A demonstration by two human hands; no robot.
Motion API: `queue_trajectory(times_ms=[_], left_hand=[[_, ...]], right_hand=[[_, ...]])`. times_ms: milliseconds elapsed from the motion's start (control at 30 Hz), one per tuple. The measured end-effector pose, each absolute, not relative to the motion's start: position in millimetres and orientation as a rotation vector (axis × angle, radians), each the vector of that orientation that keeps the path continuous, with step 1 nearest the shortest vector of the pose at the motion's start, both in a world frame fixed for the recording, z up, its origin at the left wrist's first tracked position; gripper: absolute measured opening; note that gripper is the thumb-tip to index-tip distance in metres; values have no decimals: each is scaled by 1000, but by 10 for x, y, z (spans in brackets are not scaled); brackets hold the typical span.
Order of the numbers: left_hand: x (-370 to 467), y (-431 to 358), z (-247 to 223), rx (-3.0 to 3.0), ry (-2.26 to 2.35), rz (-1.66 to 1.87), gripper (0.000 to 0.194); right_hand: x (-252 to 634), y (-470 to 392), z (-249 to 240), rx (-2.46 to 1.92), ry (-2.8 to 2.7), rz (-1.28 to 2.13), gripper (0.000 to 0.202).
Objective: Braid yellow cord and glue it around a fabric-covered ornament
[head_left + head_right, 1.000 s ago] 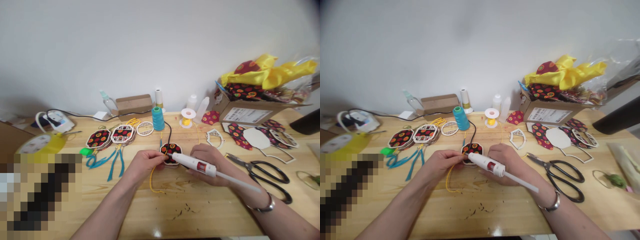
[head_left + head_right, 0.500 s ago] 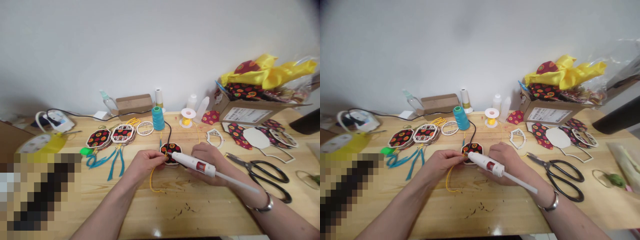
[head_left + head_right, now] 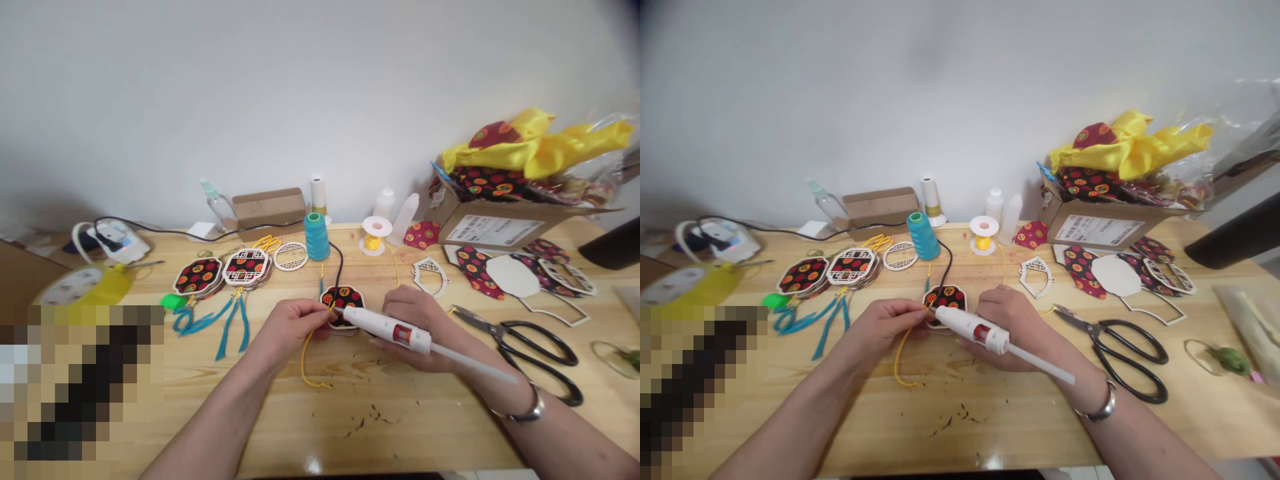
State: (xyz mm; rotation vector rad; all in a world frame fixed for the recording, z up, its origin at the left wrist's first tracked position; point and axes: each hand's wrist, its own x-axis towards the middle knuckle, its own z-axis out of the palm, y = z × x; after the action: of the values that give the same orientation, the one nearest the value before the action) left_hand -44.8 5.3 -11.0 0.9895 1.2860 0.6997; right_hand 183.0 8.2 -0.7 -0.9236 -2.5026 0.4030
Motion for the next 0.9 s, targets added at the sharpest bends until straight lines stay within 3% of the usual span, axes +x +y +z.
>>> queue_trajectory(times_ms=[900], left_hand=[[-434, 63, -129, 996, 1213, 687, 22]], right_hand=[[1822, 84, 3, -966, -2534, 395, 31]])
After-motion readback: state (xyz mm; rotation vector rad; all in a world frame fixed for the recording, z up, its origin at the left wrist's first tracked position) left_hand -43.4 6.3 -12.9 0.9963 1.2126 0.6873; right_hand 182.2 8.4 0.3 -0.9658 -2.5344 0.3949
